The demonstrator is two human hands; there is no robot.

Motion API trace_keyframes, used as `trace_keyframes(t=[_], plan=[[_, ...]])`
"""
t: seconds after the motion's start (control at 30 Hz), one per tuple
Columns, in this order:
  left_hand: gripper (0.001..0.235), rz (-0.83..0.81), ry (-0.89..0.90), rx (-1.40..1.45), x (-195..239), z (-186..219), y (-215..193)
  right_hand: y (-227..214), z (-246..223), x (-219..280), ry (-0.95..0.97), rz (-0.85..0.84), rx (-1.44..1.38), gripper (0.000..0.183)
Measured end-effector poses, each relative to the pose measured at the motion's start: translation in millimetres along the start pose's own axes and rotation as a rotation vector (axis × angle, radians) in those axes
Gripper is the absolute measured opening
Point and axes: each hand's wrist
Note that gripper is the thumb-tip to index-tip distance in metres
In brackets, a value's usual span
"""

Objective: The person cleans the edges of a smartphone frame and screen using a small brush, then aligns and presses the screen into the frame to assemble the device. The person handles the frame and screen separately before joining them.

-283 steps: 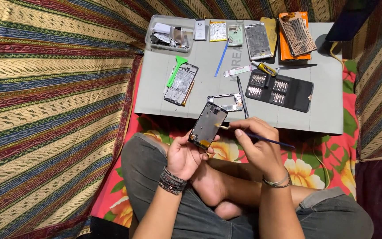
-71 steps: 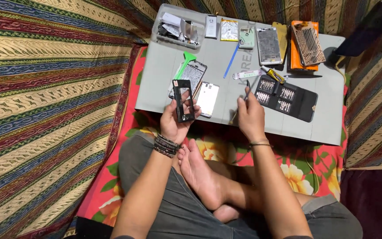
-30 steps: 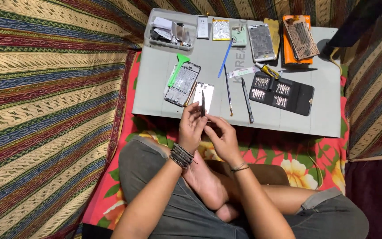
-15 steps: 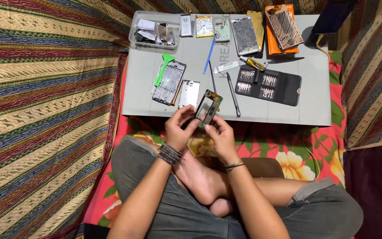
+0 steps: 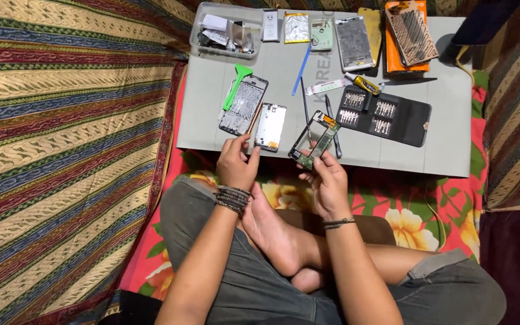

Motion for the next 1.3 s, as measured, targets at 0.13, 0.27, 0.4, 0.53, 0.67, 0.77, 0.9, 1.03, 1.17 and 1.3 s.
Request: trace_keyframes(t=[0.13, 0.27, 0.4, 0.53, 0.67, 0.77, 0.9, 1.03, 1.17, 1.3], plan=[[0.032, -0.05, 0.02, -0.09, -1, -16, 8, 0, 2, 1, 0.009, 0.008, -0.019, 0.043], [0.027, -0.076, 0.052, -0.196, -1, -18, 8, 0, 3, 2, 0.006, 0.012, -0.008, 0.042], [0.017, -0.095, 0.079, -0.254, -1, -19, 9, 3, 1, 4, 0.004, 0.018, 0.001, 0.044], [0.012, -0.081, 0.068, -0.284, -1, -18, 9, 2, 1, 3, -0.001, 0.018, 0.013, 0.044], [0.016, -0.075, 0.061, -0.273, 0, -17, 12, 2, 2, 5, 0.002, 0.018, 0.02, 0.044], [0.011, -0.059, 0.077, -0.268, -1, -17, 13, 4, 1, 5, 0.003, 0.016, 0.032, 0.044], [0.008, -0.027, 0.11, -0.262, 0, -14, 11, 5, 0, 5, 0.003, 0.014, 0.041, 0.043], [0.006, -0.026, 0.123, -0.244, 4, -12, 10, 2, 2, 4, 0.008, 0.01, 0.036, 0.044], [0.008, -0.081, 0.075, -0.193, 7, -9, 9, 1, 2, 4, 0.02, 0.005, 0.031, 0.045], [0.009, -0.128, 0.009, -0.174, 8, -9, 10, 0, 4, 3, 0.035, 0.008, 0.021, 0.045]])
Point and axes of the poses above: each hand's wrist, its own x-axis away from the middle knuckle, its own y-axis out of the palm, z = x × y, and after that the axes turned 3 degrees about -y, right-handed
